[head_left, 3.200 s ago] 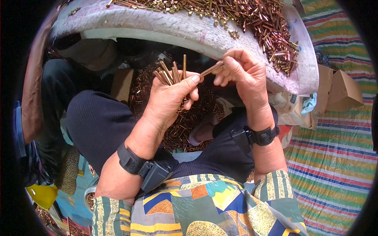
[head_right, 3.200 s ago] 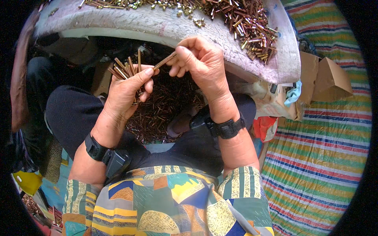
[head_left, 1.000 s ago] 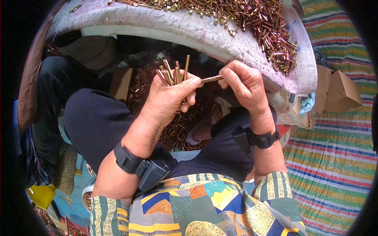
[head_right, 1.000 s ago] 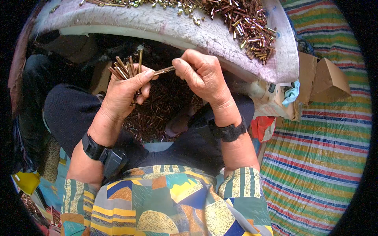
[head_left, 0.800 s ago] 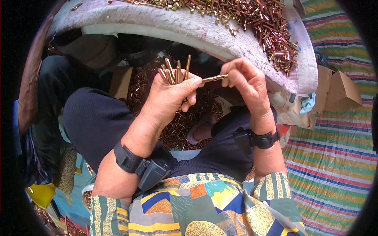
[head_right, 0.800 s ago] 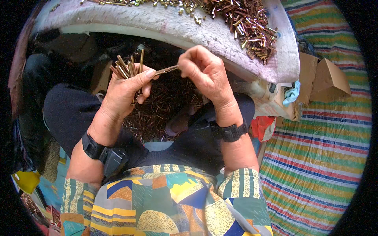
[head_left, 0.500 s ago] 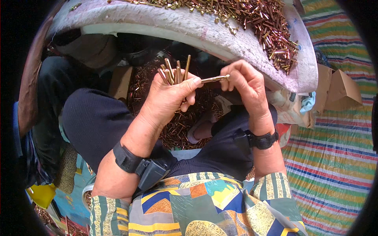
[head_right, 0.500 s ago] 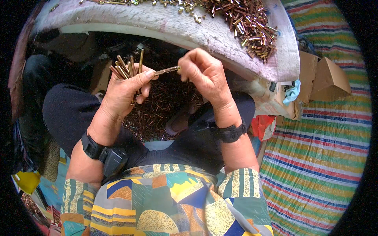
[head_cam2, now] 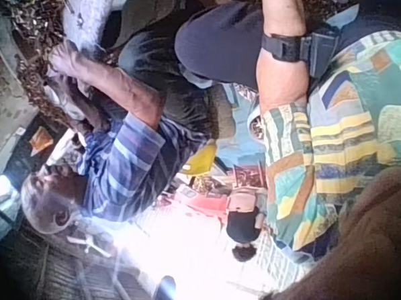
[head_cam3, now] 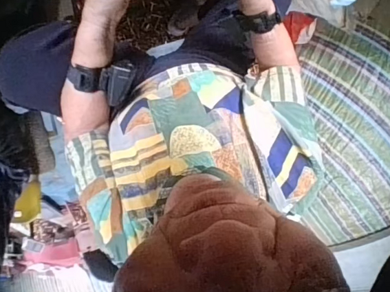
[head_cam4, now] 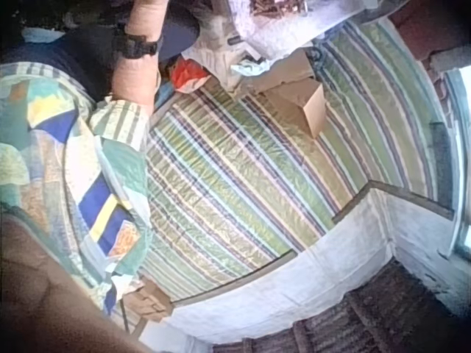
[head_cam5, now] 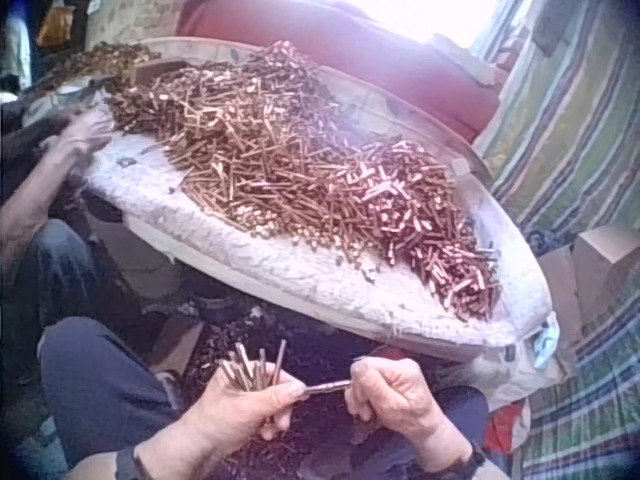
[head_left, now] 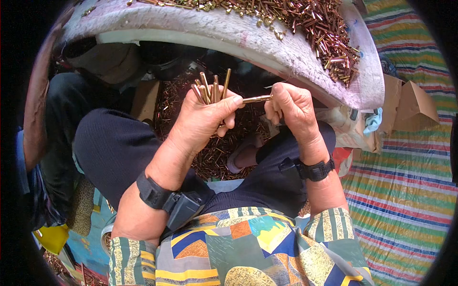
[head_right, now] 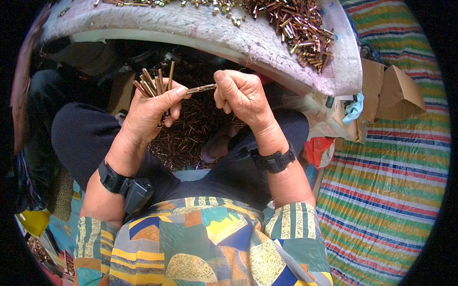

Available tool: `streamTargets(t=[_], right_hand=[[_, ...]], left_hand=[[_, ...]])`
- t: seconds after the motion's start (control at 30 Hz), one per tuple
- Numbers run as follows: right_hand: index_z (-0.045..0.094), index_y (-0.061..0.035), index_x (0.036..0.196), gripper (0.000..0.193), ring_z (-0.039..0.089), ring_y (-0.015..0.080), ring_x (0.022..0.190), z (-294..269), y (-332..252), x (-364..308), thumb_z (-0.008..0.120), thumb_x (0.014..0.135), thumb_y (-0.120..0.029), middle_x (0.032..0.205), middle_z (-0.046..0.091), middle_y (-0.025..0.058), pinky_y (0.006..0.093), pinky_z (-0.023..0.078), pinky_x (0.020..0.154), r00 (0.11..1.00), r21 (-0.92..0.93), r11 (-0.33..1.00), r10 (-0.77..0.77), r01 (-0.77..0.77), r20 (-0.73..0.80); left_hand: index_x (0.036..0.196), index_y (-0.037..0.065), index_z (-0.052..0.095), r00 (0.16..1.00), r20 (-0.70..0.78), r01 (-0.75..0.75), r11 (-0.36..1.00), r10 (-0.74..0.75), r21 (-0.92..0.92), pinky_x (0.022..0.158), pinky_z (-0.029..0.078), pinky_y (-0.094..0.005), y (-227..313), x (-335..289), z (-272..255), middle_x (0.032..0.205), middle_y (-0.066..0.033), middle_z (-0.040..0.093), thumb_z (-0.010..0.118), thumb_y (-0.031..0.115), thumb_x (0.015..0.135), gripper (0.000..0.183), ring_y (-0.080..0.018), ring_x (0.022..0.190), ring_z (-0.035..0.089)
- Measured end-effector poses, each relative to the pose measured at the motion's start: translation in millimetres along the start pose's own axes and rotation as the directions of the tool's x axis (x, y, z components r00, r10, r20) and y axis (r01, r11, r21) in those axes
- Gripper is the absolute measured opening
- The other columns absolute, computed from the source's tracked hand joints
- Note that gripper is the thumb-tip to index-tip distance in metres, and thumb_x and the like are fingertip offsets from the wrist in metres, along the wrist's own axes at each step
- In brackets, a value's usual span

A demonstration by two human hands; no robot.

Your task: The person gathers a handful of metal tubes from a pile and then proceeds to insert a small metal piece into the end of each tube one by one.

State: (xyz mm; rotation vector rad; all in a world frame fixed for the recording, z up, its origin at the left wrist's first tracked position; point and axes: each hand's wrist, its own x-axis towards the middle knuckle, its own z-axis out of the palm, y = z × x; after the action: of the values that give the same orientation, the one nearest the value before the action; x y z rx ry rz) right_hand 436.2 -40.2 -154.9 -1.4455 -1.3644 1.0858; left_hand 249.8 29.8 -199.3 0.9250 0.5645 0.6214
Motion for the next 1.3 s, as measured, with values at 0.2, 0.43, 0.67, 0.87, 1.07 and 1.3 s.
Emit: streamTargets(t=[0.2,0.43,0.67,0.87,1.07,1.3], right_hand=[[0.049,-0.0053,0.062,0.035,0.04,0.0035,0.044,5.9,1.6,-2.2,0.05,0.091,-0.025,0.051,0.048,-0.0023,0.0193,0.032,0.041,0.999,-0.003,1.0,-0.002,0.002,-0.045],[0.057,-0.0014,0.08,0.019,0.041,0.0022,0.048,5.6,-3.1,6.8,0.055,0.087,-0.018,0.058,0.049,-0.0035,0.0183,0.033,0.041,0.976,-0.037,0.996,0.073,-0.083,-0.206],[0.055,0.0002,0.085,0.01,0.049,0.0051,0.046,21.5,-13.3,8.3,0.052,0.086,-0.009,0.062,0.056,0.0022,0.0178,0.038,0.04,0.993,0.112,0.993,0.041,-0.029,-0.109],[0.055,0.0002,0.088,0.012,0.055,0.008,0.048,10.3,-12.0,-5.3,0.052,0.087,-0.011,0.065,0.059,0.0055,0.0171,0.039,0.04,0.981,0.154,0.988,0.048,-0.019,-0.19],[0.058,0.002,0.085,0.009,0.053,0.0073,0.049,-69.4,-2.4,6.8,0.057,0.082,-0.006,0.066,0.059,0.006,0.0202,0.043,0.044,0.759,-0.256,0.965,-0.129,-0.051,-0.638],[0.065,-0.0025,0.081,0.032,0.063,0.0254,0.067,-152.9,12.0,55.5,0.062,0.075,-0.034,0.074,0.064,0.0157,0.0345,0.049,0.064,0.679,-0.743,0.497,-0.352,-0.448,-0.644]], left_hand=[[0.084,0.001,0.061,0.999,-0.027,0.042,0.999,-0.043,-0.023,0.033,0.032,-0.016,2.3,2.4,2.6,0.052,0.0006,0.052,0.064,0.017,0.079,0.017,-0.0046,0.041,0.045],[0.086,0.003,0.063,0.995,-0.004,0.099,0.993,-0.099,0.062,0.033,0.033,-0.0157,12.5,-1.4,9.0,0.053,0.0011,0.052,0.068,0.017,0.075,0.019,-0.0044,0.041,0.046],[0.078,0.001,0.06,0.979,0.105,0.177,0.984,-0.176,0.005,0.034,0.035,-0.017,3.7,-2.4,10.4,0.056,-0.0048,0.056,0.061,0.017,0.081,0.016,-0.0081,0.038,0.047],[0.076,0.001,0.058,0.963,0.128,0.248,0.966,-0.239,-0.067,0.032,0.036,-0.018,1.5,-4.8,11.5,0.054,-0.0058,0.055,0.057,0.02,0.083,0.021,-0.0093,0.036,0.046],[0.075,0.003,0.059,0.975,0.054,0.223,0.966,-0.217,-0.13,0.032,0.035,-0.0176,-0.1,-0.3,7.8,0.052,-0.0017,0.051,0.06,0.019,0.082,0.018,-0.006,0.039,0.045],[0.074,0.004,0.057,0.978,0.009,0.207,0.97,-0.207,-0.126,0.031,0.032,-0.0171,-4.3,2.2,13.0,0.05,0.0002,0.048,0.059,0.02,0.083,0.019,-0.0059,0.036,0.041]])
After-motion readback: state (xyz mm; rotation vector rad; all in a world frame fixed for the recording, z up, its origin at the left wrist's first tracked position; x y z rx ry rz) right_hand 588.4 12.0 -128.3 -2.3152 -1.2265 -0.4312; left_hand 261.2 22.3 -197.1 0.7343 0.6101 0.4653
